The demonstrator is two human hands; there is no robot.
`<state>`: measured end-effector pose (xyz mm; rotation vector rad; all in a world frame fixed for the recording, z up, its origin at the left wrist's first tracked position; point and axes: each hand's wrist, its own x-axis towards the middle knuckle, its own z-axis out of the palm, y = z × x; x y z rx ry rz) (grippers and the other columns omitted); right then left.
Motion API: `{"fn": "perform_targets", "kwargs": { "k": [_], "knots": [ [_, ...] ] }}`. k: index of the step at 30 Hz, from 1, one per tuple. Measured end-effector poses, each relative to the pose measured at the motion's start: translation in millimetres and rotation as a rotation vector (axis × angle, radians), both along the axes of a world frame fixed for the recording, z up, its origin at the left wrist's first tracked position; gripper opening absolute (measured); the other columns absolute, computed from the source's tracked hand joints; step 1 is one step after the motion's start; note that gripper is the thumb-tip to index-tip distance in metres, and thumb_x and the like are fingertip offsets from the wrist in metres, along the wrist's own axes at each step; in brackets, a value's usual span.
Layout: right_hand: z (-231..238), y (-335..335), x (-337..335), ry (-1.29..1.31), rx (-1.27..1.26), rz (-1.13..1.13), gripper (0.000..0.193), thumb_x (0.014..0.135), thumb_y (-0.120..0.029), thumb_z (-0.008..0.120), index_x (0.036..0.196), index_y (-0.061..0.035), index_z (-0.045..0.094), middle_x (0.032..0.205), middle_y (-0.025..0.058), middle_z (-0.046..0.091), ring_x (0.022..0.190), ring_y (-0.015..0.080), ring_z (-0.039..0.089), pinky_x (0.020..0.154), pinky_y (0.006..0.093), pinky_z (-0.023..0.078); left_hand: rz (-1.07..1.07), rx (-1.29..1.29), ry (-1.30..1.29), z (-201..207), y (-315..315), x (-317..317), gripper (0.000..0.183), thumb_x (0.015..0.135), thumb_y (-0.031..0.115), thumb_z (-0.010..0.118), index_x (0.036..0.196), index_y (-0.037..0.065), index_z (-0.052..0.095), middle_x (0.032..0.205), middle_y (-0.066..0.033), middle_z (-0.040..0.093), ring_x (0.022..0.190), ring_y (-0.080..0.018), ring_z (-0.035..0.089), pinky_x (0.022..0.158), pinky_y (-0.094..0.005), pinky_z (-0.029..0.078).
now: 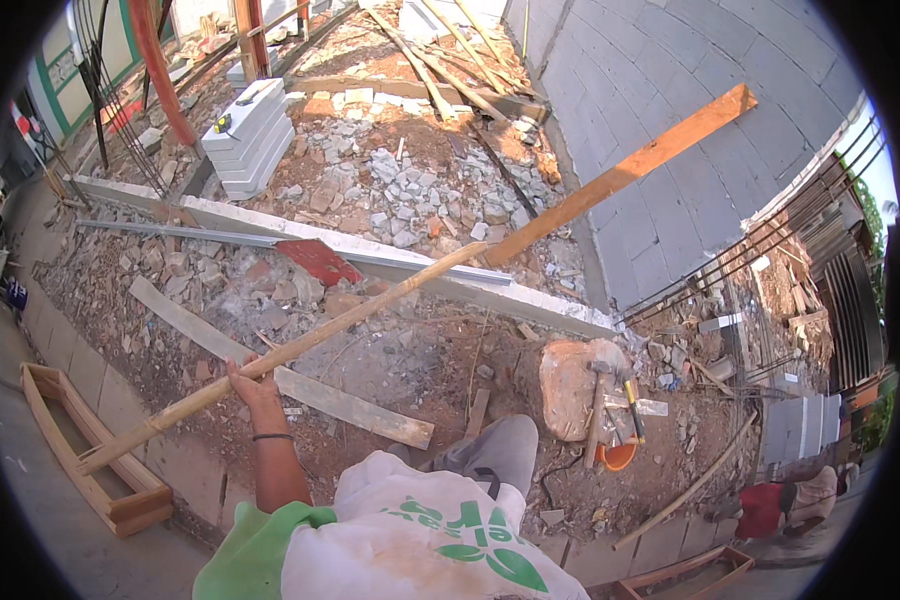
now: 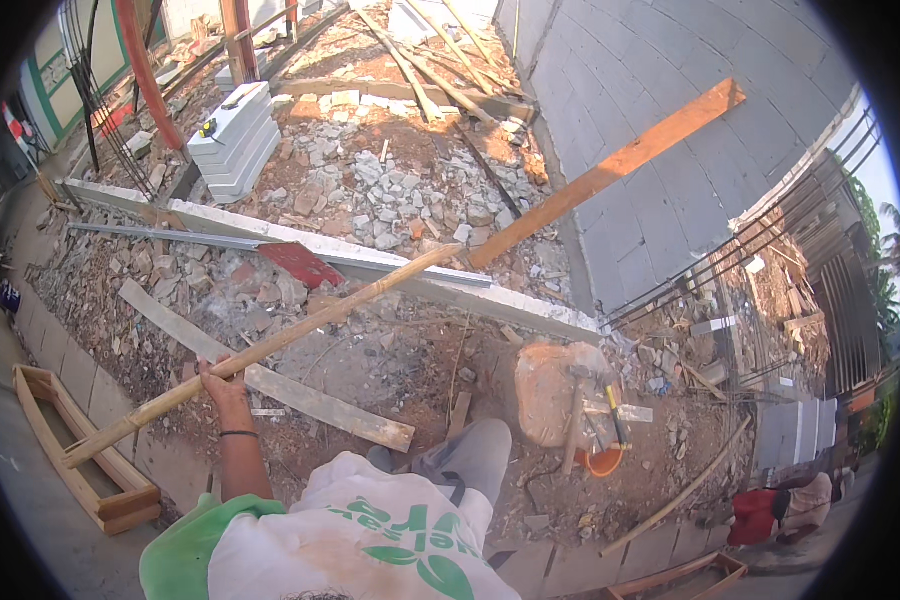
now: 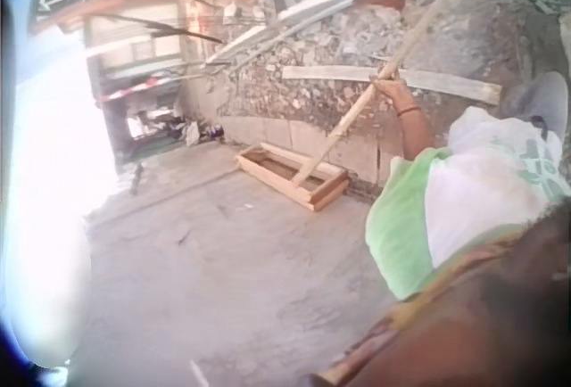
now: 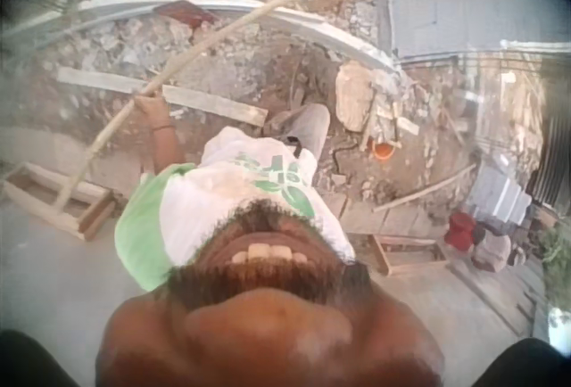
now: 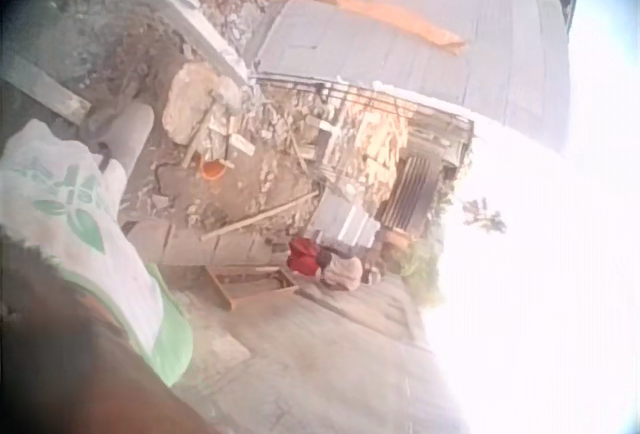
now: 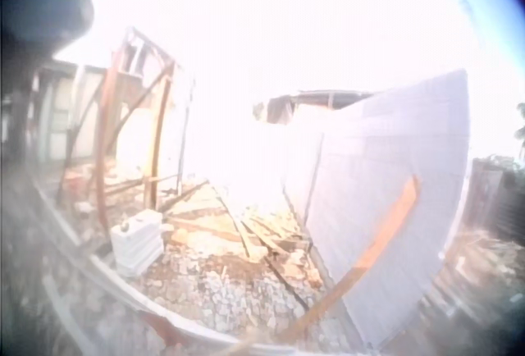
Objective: The person strips sections of bamboo using a cleaver and a wooden board, eventually splitting a length of bamboo into two halves.
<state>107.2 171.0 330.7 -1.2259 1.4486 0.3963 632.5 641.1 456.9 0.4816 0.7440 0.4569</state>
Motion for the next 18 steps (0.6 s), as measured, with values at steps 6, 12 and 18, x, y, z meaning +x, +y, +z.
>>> {"fn": "perform_targets", "kwargs": {
  "k": [6,12,18],
  "knots": [
    [-18,-3,52,-0.015,-0.025,0.452,0.021,0.088,-0.027,0.057,0.090,-0.0068,0.062,0.070,0.0082,0.058,0.061,0.0220,0.059,0.054,0.0373,0.048,-0.086,-0.020,0.225,-42,-40,-33,0.076,0.079,0.056,0.067,0.130,0.010,0.035,0.120,-0.0145,0.042,0.114,-0.0289,0.046,0.103,-0.0527,0.038],
    [-49,1,69,-0.116,-0.043,0.502,0.022,0.086,-0.027,0.059,0.090,-0.0065,0.064,0.072,0.0109,0.062,0.065,0.0242,0.063,0.058,0.0379,0.051,-0.173,0.182,0.214,-19,-80,56,0.086,0.077,0.063,0.065,0.137,0.012,0.030,0.129,-0.0158,0.039,0.121,-0.0292,0.042,0.101,-0.0528,0.039],
    [-55,-40,108,-0.158,-0.088,0.484,0.023,0.084,-0.028,0.061,0.089,-0.0063,0.066,0.073,0.0132,0.066,0.068,0.0260,0.066,0.061,0.0384,0.052,-0.305,0.229,0.074,58,-159,281,0.085,0.075,0.059,0.070,0.134,0.013,0.032,0.125,-0.0150,0.042,0.114,-0.0283,0.047,0.093,-0.0538,0.047]
  ]
}}
